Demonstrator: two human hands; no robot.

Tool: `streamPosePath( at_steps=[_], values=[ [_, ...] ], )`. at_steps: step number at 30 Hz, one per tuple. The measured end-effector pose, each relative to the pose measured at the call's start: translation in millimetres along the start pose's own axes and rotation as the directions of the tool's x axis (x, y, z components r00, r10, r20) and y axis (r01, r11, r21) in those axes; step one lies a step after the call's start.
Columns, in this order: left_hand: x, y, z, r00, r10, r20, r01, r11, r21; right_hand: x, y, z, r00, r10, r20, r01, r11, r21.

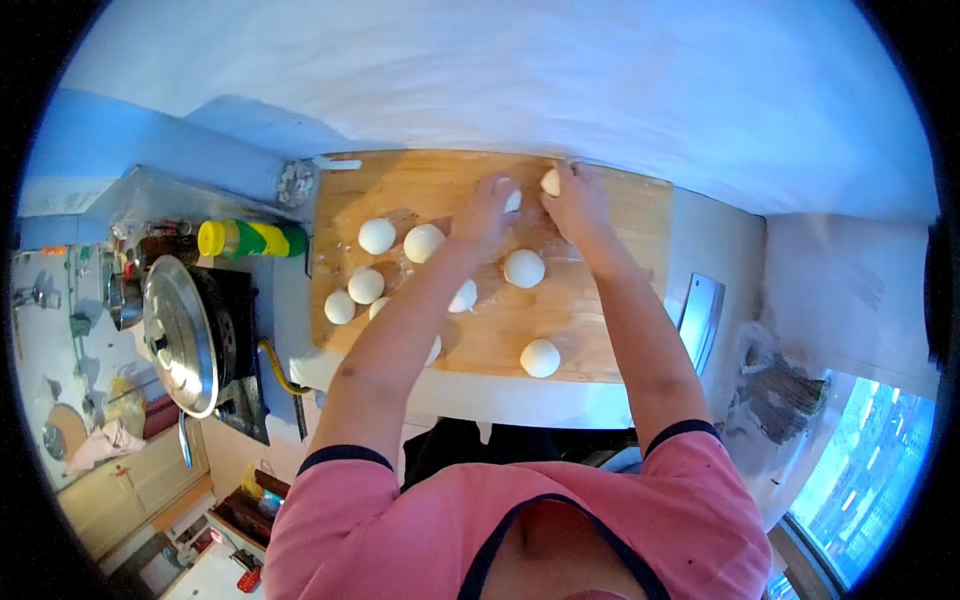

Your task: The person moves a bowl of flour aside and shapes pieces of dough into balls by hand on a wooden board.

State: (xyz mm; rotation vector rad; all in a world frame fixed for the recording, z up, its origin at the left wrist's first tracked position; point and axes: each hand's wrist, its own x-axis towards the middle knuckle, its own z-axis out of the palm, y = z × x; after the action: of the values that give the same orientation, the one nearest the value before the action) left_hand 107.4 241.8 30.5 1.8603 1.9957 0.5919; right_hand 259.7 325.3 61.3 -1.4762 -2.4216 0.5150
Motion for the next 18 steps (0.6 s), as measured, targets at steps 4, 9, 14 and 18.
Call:
streamPosePath(
  at_steps=[4, 9, 14, 18],
  values=[
    [-32, -30, -61, 0.994, -0.112, 0.001, 0.108, 0.957, -0.268, -18, -37, 3, 1.000, 0.019, 0.001, -0.019, 0.984, 0.177],
    [-97, -92, -94, 0.963, -0.259, -0.077, 0.244, 0.955, -0.167, -39, -65, 19, 0.998, -0.061, -0.034, 0.056, 0.990, -0.133],
    [-126, -126, -99, 0.969, -0.194, -0.152, 0.199, 0.980, 0.017, -65, -154, 54, 0.952, -0.290, 0.099, 0.251, 0.924, 0.288],
    [-121, -151, -114, 0.993, -0.111, -0.051, 0.101, 0.982, -0.157, -62, -168, 94, 0.929, -0.321, 0.185, 0.308, 0.947, 0.093]
  ],
)
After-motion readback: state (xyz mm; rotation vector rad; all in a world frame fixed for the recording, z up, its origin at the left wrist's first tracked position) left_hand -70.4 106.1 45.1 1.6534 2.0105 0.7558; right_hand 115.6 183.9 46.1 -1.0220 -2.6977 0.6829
